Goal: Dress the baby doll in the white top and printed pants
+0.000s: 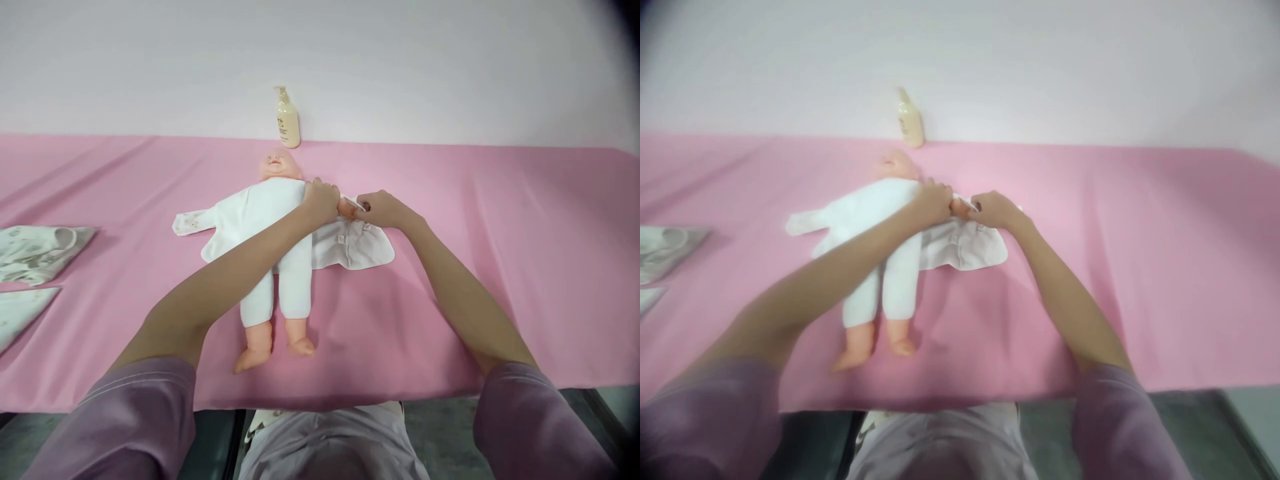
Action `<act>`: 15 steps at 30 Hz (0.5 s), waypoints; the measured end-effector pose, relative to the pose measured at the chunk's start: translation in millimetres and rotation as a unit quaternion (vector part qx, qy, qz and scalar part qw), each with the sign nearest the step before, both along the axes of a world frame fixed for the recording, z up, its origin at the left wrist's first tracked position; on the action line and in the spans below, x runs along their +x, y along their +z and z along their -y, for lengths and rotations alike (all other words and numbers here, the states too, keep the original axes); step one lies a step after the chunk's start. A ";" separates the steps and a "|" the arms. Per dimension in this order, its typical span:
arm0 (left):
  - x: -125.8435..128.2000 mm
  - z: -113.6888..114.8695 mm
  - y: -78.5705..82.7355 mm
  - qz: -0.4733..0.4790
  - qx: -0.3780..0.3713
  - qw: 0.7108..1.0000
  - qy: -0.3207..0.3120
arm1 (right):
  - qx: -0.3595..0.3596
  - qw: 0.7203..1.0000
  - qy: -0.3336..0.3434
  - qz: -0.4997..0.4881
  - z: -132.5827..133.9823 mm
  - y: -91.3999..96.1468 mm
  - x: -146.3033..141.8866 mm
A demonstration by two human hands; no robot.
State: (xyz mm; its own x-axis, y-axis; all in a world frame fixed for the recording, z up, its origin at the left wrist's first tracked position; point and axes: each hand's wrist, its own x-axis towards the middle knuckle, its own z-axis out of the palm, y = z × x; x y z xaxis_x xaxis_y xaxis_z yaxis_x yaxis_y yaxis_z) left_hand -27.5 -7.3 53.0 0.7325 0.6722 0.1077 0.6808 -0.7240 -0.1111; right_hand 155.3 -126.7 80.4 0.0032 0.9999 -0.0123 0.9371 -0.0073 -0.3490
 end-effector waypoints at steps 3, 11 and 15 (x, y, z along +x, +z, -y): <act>2.5 -0.5 -0.5 -0.007 0.005 1.000 0.000 | 0.004 1.000 -0.008 -0.009 1.6 2.5 -4.1; -2.8 -1.7 8.9 0.014 0.000 1.000 -0.014 | 0.036 0.998 -0.038 -0.045 0.0 1.4 -19.4; -29.2 -10.2 23.6 0.045 -0.066 0.997 -0.025 | 0.055 0.995 -0.058 -0.066 -2.9 -10.2 -23.8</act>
State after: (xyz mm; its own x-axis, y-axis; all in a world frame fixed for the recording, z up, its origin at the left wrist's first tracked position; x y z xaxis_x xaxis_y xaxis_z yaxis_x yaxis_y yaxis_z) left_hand -56.7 2.9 76.6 0.7565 0.6480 0.0884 0.6467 -0.7613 0.0471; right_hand 131.4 -123.7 70.2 0.1249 0.9881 0.0895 0.8779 -0.0680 -0.4741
